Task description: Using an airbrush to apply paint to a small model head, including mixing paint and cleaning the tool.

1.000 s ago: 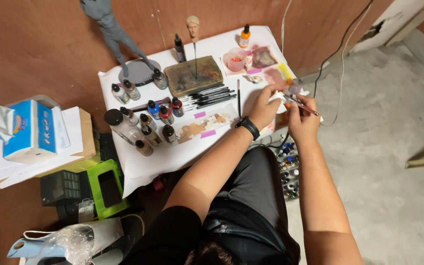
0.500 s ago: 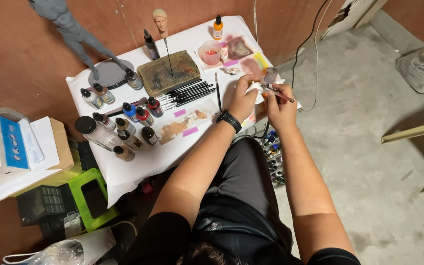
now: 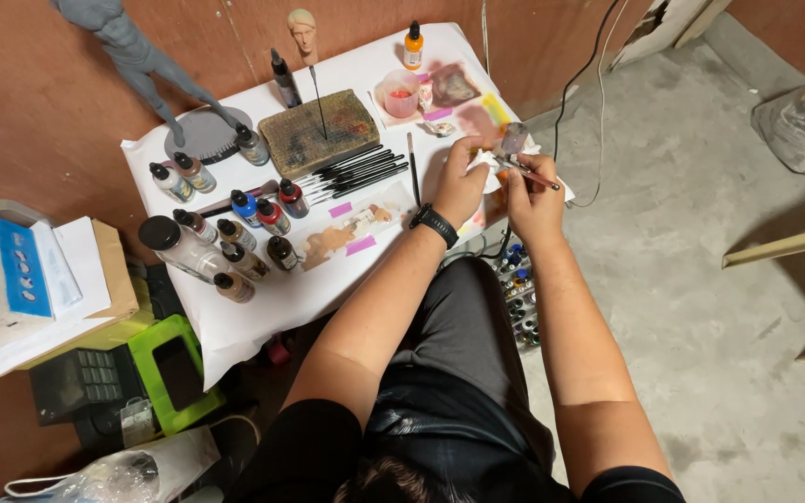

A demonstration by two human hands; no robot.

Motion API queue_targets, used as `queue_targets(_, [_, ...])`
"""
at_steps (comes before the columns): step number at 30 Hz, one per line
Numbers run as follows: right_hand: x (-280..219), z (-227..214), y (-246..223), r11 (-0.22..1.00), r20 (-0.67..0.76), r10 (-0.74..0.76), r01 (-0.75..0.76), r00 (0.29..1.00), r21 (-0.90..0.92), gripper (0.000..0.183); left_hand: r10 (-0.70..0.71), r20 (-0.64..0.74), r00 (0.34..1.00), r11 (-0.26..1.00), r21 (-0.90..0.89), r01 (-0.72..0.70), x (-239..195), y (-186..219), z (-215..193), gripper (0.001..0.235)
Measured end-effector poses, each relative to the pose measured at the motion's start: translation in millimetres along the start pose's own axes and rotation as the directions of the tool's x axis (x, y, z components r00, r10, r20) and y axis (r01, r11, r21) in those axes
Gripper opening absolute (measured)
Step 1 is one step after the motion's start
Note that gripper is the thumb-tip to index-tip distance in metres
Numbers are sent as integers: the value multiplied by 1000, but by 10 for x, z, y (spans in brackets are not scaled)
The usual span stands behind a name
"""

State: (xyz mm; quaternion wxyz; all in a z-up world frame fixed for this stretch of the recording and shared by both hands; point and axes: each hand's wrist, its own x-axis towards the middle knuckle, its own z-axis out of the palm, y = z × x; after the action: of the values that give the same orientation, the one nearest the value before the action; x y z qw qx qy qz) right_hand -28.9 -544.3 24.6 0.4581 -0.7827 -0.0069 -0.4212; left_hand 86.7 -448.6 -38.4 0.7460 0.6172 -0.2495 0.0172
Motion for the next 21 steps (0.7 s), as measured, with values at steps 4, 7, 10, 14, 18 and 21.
queue_targets(4, [-6, 14, 56, 1000, -7, -3, 3, 1000, 25, 15, 10, 5, 1000, 1000, -10, -10, 24, -76, 5, 43])
queue_targets(7, [1, 8, 65, 1000, -7, -6, 7, 1000, 20, 15, 12, 3, 1000, 1000, -22, -12, 20, -67, 8, 43])
queue_targets(10, [-14, 8, 77, 1000, -4, -11, 11, 1000, 9, 16, 15, 1, 1000, 999, -33, -15, 20, -115, 15, 43])
queue_targets(14, [-21, 5, 92, 1000, 4, -20, 20, 1000, -8, 16, 23, 3, 1000, 999, -38, -23, 7, -86, 8, 44])
queue_targets(18, [-19, 7, 109, 1000, 1, -17, 17, 1000, 22, 16, 20, 4, 1000, 999, -35, -20, 20, -124, -1, 44])
queue_targets(21, [-20, 7, 72, 999, 4, -30, 30, 1000, 20, 15, 27, 4, 1000, 999, -37, -27, 12, -98, -19, 44])
